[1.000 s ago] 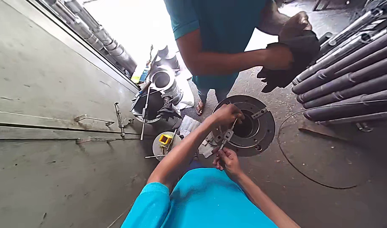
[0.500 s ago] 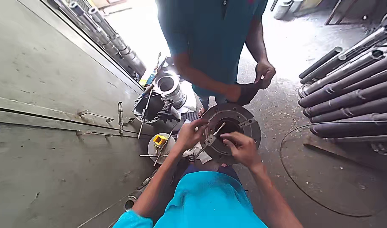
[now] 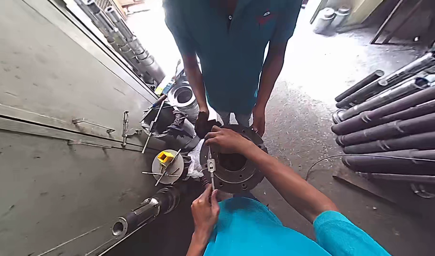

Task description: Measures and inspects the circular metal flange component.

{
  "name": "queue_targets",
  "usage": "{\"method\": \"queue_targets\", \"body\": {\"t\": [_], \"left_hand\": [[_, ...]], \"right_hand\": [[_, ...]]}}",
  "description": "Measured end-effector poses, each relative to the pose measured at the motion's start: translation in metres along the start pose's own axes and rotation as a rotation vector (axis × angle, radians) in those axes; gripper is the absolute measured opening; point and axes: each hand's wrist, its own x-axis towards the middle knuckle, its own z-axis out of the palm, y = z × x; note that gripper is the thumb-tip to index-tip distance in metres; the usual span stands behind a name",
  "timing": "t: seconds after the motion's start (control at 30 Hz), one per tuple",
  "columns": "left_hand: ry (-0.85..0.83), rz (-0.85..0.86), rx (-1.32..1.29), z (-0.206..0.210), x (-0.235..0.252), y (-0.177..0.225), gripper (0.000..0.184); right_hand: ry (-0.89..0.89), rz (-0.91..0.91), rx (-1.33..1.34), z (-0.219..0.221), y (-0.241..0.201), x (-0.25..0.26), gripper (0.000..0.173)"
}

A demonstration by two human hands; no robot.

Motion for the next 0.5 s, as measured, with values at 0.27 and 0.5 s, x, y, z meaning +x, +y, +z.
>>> {"method": "queue_targets", "body": {"t": [0.27,0.5], "left_hand": [[0.161,0.156,0.138,-0.027,0.048,-0.062,0.029],[0.036,0.219,0.167,-0.046,0.076,-0.080,0.029]], "right_hand": [[0.052,0.346,-0.099,0.010,-0.041,-0.072,0.024],[0.126,0.487,-0.145,0.026,-0.062,-0.081,0.035]]}}
